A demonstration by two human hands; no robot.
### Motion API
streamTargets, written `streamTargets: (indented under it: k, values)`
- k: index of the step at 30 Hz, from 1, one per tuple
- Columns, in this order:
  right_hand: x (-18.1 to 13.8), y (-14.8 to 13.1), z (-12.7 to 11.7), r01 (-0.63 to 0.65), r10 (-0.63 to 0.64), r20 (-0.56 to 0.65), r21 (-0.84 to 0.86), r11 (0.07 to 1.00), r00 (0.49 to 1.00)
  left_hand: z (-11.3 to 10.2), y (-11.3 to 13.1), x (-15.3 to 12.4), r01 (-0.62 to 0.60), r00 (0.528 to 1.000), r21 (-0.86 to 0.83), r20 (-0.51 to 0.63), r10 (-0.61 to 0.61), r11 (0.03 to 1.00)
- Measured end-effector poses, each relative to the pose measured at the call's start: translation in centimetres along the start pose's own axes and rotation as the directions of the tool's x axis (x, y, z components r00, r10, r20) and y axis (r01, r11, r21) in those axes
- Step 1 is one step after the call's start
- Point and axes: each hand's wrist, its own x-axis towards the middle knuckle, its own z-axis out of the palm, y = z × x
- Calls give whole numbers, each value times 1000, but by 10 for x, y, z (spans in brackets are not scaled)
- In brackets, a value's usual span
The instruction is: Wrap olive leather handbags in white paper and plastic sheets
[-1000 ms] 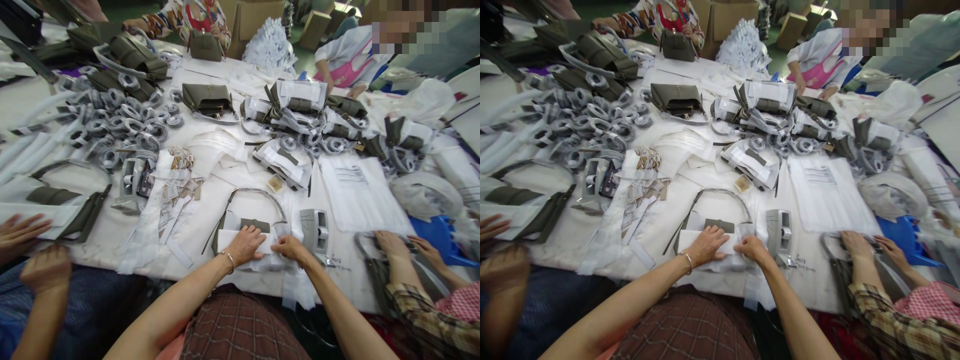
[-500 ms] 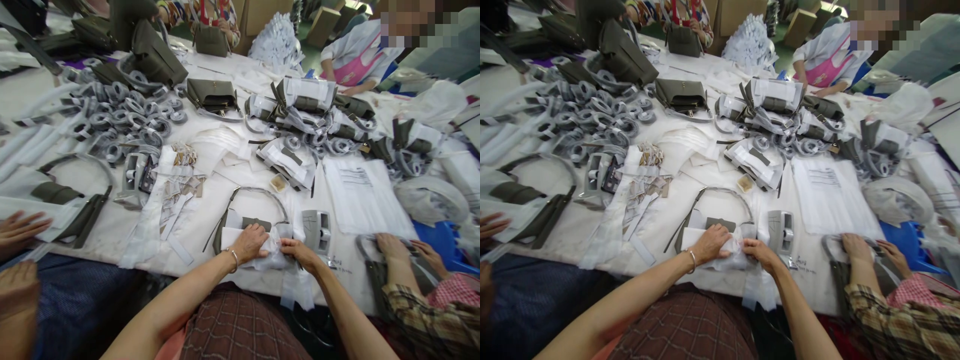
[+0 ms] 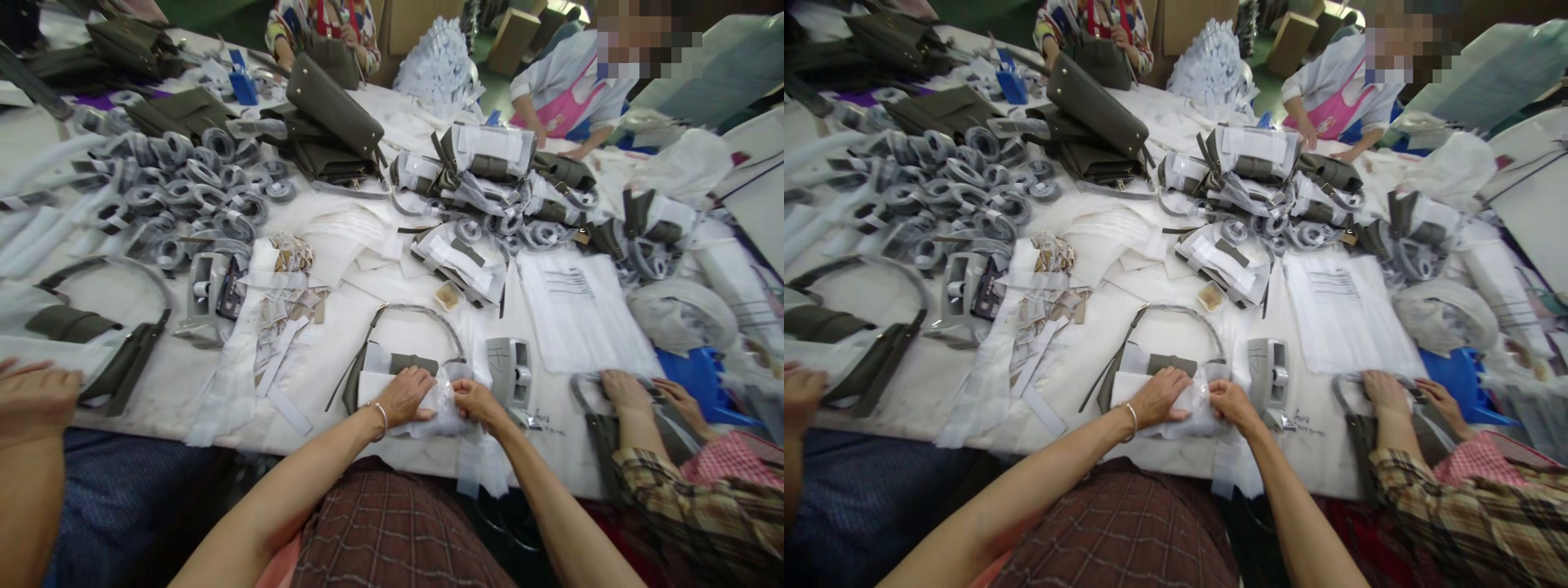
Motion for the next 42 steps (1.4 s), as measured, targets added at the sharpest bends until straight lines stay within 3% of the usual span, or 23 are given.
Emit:
streamTargets:
  k: [5, 11, 18, 25, 27, 29, 31, 32, 34, 36, 39, 42]
  values:
    - [0, -3, 1, -19, 20, 88, -14, 1000, 996, -2, 3, 2, 13, 1000, 12, 25, -13, 1000]
    - [-7, 2, -3, 60, -64, 141, 32, 998, 988, -20, 7, 2, 22, 998, -6, 58, -22, 1000]
    - [-13, 7, -7, 107, -111, 138, 33, 994, 984, -55, 4, -39, 156, 982, 34, 105, -158, 987]
    - [-18, -15, -29, 8, 33, 131, -298, 954, 991, -48, -18, -57, 104, 991, -26, 84, -102, 994]
    - [-25, -32, -39, 4, 24, 61, -428, 904, 998, -45, -20, -56, 101, 992, -21, 80, -99, 995]
    - [-36, -50, -37, 30, -83, -64, -589, 807, 994, -43, -20, -55, 100, 993, -17, 66, -99, 995]
    - [-47, -63, -16, 159, -331, -114, -703, 693, 937, -42, -19, -55, 102, 994, -26, 50, -100, 994]
    - [-51, -66, 2, 285, -483, -82, -717, 636, 872, -42, -19, -55, 104, 994, -41, 49, -102, 994]
    - [-54, -60, 43, 569, -741, 64, -685, 455, 669, -45, -21, -56, 116, 992, -89, 62, -110, 989]
    - [-48, -44, 81, 679, -824, 179, -672, 296, 537, -51, -26, -61, 113, 991, -158, 89, -100, 981]
    - [-34, -17, 115, 655, -850, 183, -721, 226, 494, -62, -34, -74, 123, 992, -297, 69, -107, 947]
    - [-27, -5, 120, 613, -851, 171, -763, 204, 497, -68, -35, -88, 301, 940, -372, -37, -338, 878]
